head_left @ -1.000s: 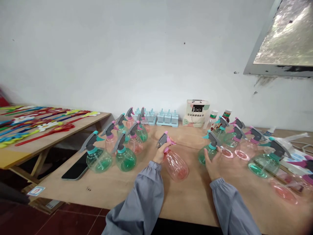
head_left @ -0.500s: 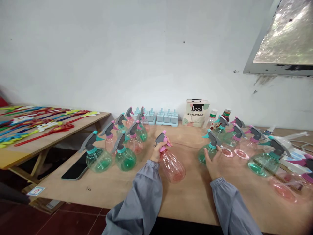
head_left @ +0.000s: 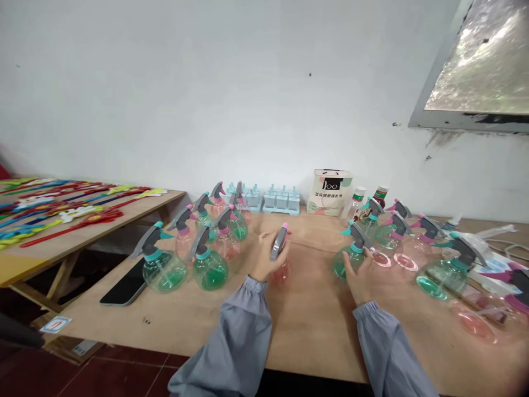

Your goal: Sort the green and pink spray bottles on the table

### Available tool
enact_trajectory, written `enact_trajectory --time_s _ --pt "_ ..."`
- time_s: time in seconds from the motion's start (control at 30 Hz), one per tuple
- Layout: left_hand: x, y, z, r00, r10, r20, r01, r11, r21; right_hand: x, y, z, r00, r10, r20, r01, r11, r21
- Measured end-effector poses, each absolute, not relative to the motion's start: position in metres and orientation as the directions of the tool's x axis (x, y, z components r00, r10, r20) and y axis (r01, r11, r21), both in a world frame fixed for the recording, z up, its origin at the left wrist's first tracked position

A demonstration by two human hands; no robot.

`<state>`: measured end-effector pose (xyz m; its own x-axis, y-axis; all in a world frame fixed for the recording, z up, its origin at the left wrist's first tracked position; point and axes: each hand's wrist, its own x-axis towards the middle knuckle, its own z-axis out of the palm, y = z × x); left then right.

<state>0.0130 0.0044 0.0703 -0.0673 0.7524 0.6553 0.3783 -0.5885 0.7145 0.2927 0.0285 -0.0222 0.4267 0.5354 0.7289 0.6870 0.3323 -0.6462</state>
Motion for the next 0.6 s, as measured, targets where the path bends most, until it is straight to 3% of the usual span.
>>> enact_trajectory --time_s 0.07,0.23,0.4,0.6 --pt "0.014 0.005 0.069 -0.051 0.717 0.696 0.479 -0.594 0.647 0.293 0.028 -0.022 0.428 0.535 0.728 0.685 0.334 -0.648" --pt "0.023 0.008 0.048 -0.158 0.742 0.651 0.538 -0.488 0.687 0.292 0.029 -0.022 0.403 0.524 0.75 0.7 0.351 -0.621" --pt "0.025 0.0 0.007 -0.247 0.678 0.692 0.707 -0.363 0.607 0.293 0.03 -0.022 0.402 0.517 0.756 0.707 0.349 -0.615" --pt "0.009 0.05 0.018 -0.299 0.796 0.527 0.824 -0.062 0.563 0.291 0.031 -0.024 0.406 0.518 0.753 0.705 0.347 -0.619"
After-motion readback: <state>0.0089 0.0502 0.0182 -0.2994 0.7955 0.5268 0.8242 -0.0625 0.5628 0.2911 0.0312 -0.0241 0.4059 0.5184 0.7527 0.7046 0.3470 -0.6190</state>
